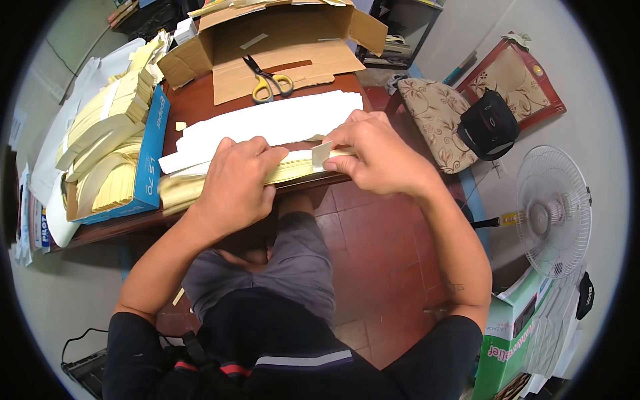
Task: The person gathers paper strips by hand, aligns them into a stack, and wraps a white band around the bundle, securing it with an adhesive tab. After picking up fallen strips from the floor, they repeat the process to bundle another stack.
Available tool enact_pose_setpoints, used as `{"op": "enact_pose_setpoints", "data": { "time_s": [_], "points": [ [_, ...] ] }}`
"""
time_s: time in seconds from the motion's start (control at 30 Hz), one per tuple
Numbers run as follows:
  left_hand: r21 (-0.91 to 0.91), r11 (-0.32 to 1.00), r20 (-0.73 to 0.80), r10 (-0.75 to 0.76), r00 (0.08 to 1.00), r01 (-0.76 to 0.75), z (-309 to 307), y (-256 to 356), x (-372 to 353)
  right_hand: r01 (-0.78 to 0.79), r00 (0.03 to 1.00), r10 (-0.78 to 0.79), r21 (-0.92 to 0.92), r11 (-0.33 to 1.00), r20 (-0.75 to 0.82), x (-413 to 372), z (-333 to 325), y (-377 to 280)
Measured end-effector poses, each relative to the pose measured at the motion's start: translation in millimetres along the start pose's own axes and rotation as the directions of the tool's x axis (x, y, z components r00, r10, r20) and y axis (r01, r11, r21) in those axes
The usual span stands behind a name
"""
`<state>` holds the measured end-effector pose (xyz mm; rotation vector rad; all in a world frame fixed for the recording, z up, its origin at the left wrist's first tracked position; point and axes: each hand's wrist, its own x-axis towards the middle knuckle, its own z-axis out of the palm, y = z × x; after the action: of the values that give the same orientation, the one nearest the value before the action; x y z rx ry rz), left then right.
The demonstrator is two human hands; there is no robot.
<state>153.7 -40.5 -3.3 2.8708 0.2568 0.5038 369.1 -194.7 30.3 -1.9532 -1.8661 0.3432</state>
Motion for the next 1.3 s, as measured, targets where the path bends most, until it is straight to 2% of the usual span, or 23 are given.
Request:
{"op": "enact_pose_setpoints", "data": {
  "time_s": [0.13,0.23,0.33,0.47,0.53,0.63,0.7,0.83,0.93,0.97,1.07,1.17,1.27,1.3],
  "points": [
    [0.047,0.999,0.025,0.025,0.999,-0.027,-15,-2,0,0.102,0.992,-0.100,0.028,0.994,-0.078,-2,-4,4],
    [0.127,0.992,0.107,-0.006,0.994,-0.008,-28,2,-1,0.171,0.956,-0.187,-0.088,0.981,-0.224,-5,8,6],
    [0.191,0.981,0.140,0.016,0.990,-0.043,-35,-5,-8,0.185,0.928,-0.228,-0.168,0.968,-0.295,-11,19,10],
    [0.189,0.982,0.133,-0.022,0.991,-0.003,-50,-18,-18,0.134,0.902,-0.169,-0.114,0.984,-0.398,-26,22,32],
    [0.186,0.982,0.095,-0.039,0.995,0.021,-58,-22,-20,0.131,0.914,-0.160,-0.101,0.986,-0.372,-30,23,37],
    [0.187,0.982,0.181,-0.012,0.983,-0.022,-55,-27,-27,0.136,0.943,-0.172,-0.145,0.980,-0.283,-35,27,37],
    [0.157,0.987,0.270,-0.016,0.963,-0.028,-41,-35,-36,0.152,0.933,-0.205,-0.193,0.969,-0.295,-33,33,40],
    [0.184,0.983,0.263,-0.046,0.964,-0.003,-32,-41,-34,0.129,0.929,-0.229,-0.323,0.937,-0.291,-23,34,36],
    [0.212,0.977,0.132,-0.022,0.991,-0.007,-21,-59,-25,0.118,0.908,-0.257,-0.390,0.913,-0.329,-9,41,40],
    [0.213,0.976,0.179,-0.073,0.981,0.034,-22,-59,-26,0.107,0.902,-0.257,-0.398,0.911,-0.346,-6,44,41],
    [0.207,0.977,0.150,-0.081,0.985,0.049,-25,-57,-35,0.092,0.891,-0.258,-0.408,0.908,-0.373,-10,49,38],
    [0.237,0.971,-0.027,-0.029,0.999,0.034,-24,-29,-32,0.080,0.881,-0.261,-0.421,0.904,-0.395,-20,55,29],
    [-0.045,0.980,-0.118,0.186,0.975,-0.192,9,-5,-10,0.079,0.875,-0.268,-0.429,0.900,-0.403,-22,58,27],
    [-0.216,0.939,-0.179,0.230,0.956,-0.267,17,2,6,0.079,0.875,-0.268,-0.428,0.901,-0.404,-22,58,28]
  ]
}}
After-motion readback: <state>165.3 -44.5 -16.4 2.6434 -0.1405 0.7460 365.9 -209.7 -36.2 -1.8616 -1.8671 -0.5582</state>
